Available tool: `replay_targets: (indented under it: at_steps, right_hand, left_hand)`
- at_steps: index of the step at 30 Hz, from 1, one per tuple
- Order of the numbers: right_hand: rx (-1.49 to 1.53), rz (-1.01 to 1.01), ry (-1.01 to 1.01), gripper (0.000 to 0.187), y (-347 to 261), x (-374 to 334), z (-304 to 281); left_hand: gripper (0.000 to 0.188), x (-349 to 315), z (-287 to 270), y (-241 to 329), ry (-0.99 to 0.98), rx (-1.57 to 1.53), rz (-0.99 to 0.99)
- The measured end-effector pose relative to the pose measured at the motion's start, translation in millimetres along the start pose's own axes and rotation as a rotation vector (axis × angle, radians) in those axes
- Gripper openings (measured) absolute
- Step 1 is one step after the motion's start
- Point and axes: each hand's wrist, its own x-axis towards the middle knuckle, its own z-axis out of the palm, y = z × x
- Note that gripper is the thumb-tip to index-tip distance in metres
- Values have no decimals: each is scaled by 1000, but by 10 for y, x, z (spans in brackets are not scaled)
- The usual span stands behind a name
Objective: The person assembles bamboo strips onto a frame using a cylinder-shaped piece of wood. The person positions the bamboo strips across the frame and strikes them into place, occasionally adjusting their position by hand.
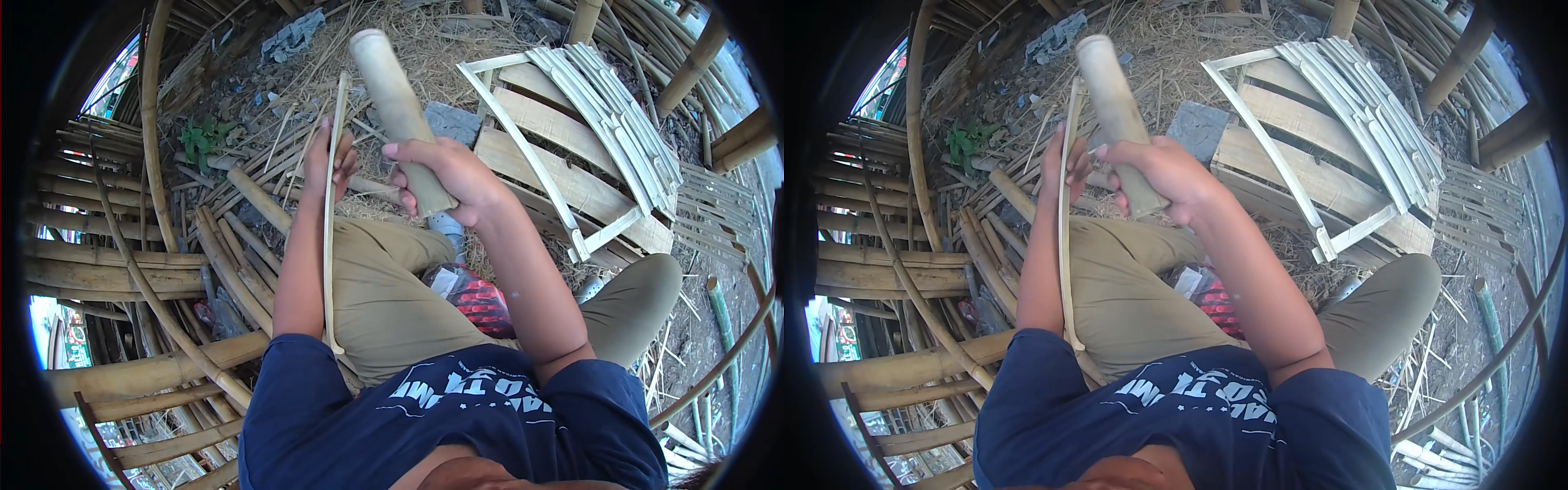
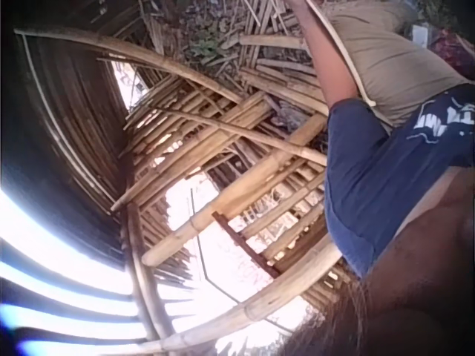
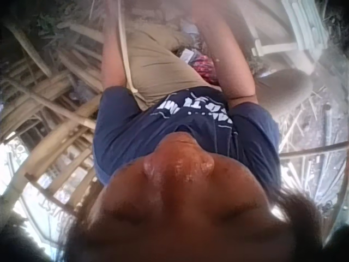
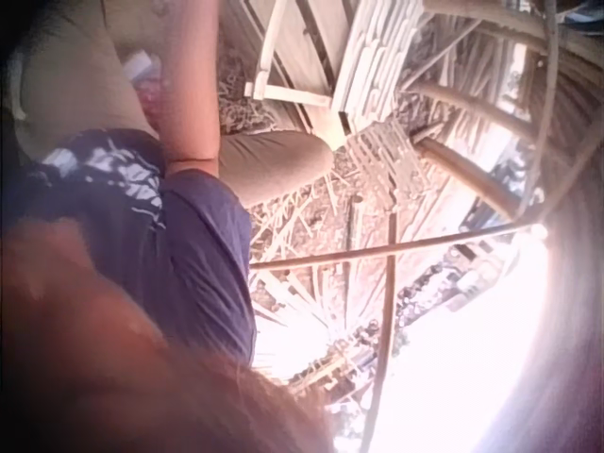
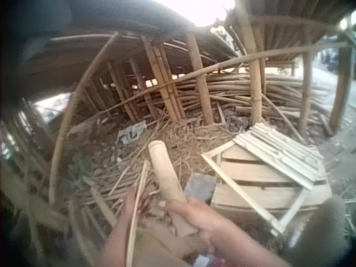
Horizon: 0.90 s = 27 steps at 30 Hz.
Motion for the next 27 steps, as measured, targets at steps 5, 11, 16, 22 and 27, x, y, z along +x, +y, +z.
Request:
replay_targets:
  at_steps: [5, 11, 16, 22, 27]
  right_hand:
    - [-362, -130, 333, 40, 46, -138, -223]
    - [-158, -434, 332, 37, 148, -193, -538]
    - [92, -753, 163, 38, -75, -330, -684]
    - [-684, -512, 555, 45, -859, -766, -685]
    - [-1044, -363, 613, 49, -983, -1049, -1170]
  left_hand:
    - [34, -45, 78, -7, -111, 45, -9]
    - [31, -78, 457, -52, -288, -39, -184]
    - [28, -47, 682, -92, -392, -132, -461]
    - [45, 65, 1121, -8, -336, 3, -397]
    - [45, 206, 1552, 5, -331, 137, -292]
